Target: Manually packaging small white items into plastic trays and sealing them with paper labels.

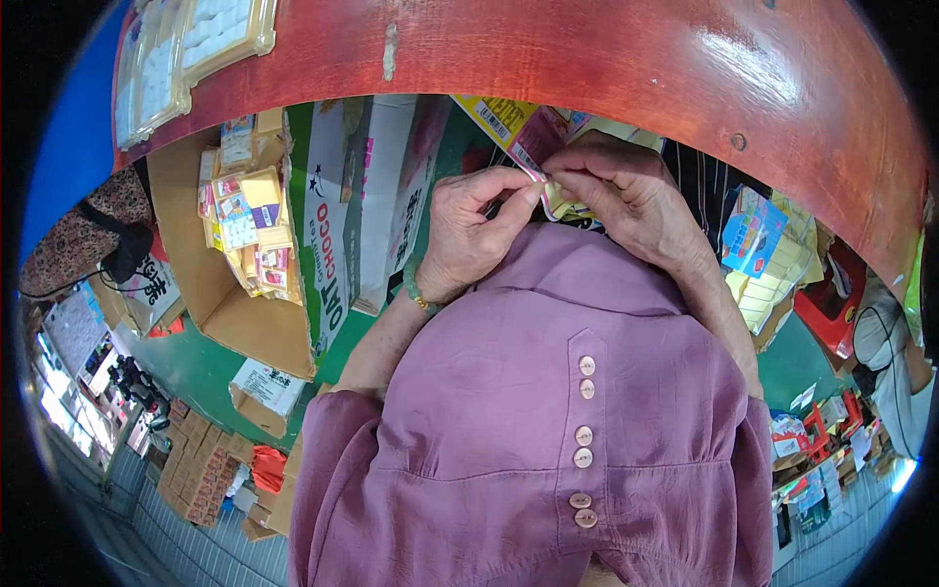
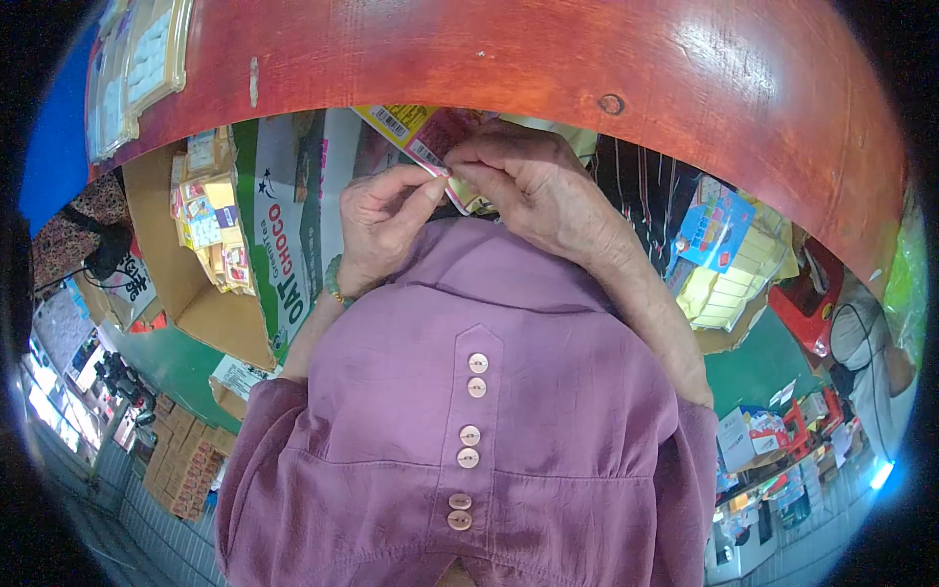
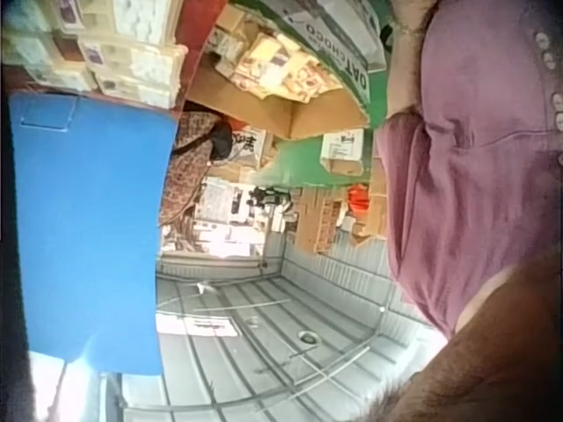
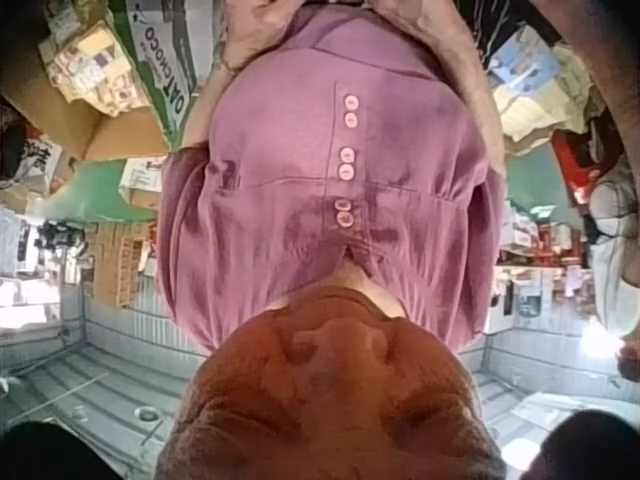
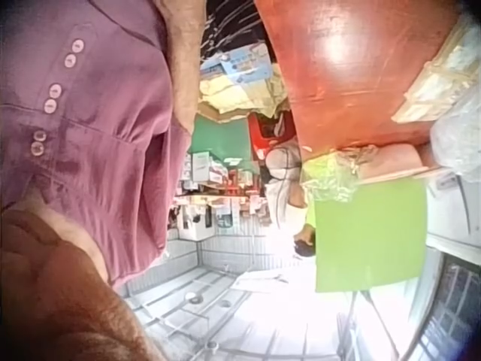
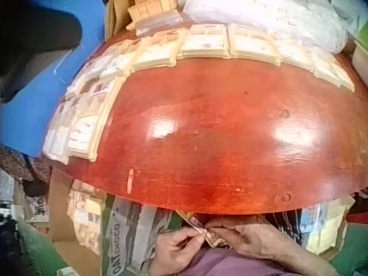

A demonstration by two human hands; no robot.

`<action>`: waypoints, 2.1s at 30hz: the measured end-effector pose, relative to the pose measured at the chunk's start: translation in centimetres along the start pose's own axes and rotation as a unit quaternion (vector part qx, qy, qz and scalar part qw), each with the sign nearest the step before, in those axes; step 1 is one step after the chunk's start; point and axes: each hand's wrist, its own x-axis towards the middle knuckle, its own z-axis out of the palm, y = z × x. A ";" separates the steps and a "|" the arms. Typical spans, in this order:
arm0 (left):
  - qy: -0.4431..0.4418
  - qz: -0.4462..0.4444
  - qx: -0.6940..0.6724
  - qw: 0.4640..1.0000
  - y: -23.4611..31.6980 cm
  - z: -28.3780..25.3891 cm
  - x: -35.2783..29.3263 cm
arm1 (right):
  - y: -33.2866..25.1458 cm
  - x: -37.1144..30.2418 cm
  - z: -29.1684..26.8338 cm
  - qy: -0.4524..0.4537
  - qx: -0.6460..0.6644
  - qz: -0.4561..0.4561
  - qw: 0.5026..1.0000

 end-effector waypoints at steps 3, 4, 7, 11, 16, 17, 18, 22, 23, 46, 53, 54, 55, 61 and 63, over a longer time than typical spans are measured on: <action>-0.002 0.009 0.009 1.000 0.3 -0.1 0.2 | -0.8 0.1 -0.1 -0.008 0.014 0.011 1.000; -0.002 0.010 0.009 1.000 0.5 -0.1 0.2 | -1.1 0.2 -0.2 -0.019 0.012 0.035 0.999; -0.023 0.033 0.048 0.998 0.7 -0.4 0.3 | -1.0 0.4 -0.1 -0.027 0.010 0.073 0.997; -0.050 0.017 0.035 0.998 0.7 -0.5 0.1 | -0.2 0.3 0.1 -0.016 0.076 0.093 0.993; -0.022 -0.018 -0.021 0.999 -0.4 0.0 -0.5 | -0.1 0.4 0.3 -0.006 0.046 0.049 0.998; -0.020 -0.018 -0.035 0.999 -0.6 0.0 -0.6 | -0.1 0.5 0.3 -0.012 0.034 0.043 0.998; -0.019 -0.018 -0.049 0.998 -0.8 0.0 -0.7 | -0.1 0.5 0.4 -0.012 0.034 0.043 0.998; 0.001 -0.085 -0.243 0.966 0.5 0.6 -0.4 | 0.3 0.6 0.7 -0.010 0.036 0.049 0.998; -0.002 -0.076 -0.148 0.986 0.3 0.2 -0.1 | 0.3 0.6 0.7 -0.019 0.043 0.071 0.996; 0.092 -0.110 -0.049 0.988 -2.6 -0.6 -0.4 | 8.4 -12.6 -13.5 0.546 0.475 0.028 0.689; 0.068 -0.159 0.075 0.982 0.6 -2.3 -0.6 | 1.1 -18.0 -10.1 0.586 0.323 0.043 0.742; 0.032 -0.130 0.136 0.982 2.3 -2.2 0.1 | -0.7 -18.2 -9.6 0.596 0.312 0.035 0.739; -0.001 -0.121 0.098 0.988 4.0 -2.0 0.0 | -1.5 -18.5 -9.1 0.530 0.255 0.042 0.807; -0.283 0.047 0.001 0.958 12.1 -0.8 -0.3 | -9.0 -11.0 -5.2 0.329 0.115 0.089 0.933; -0.250 -0.010 -0.037 0.968 12.5 -0.6 -1.5 | -9.7 -8.6 -4.2 0.263 0.082 0.040 0.961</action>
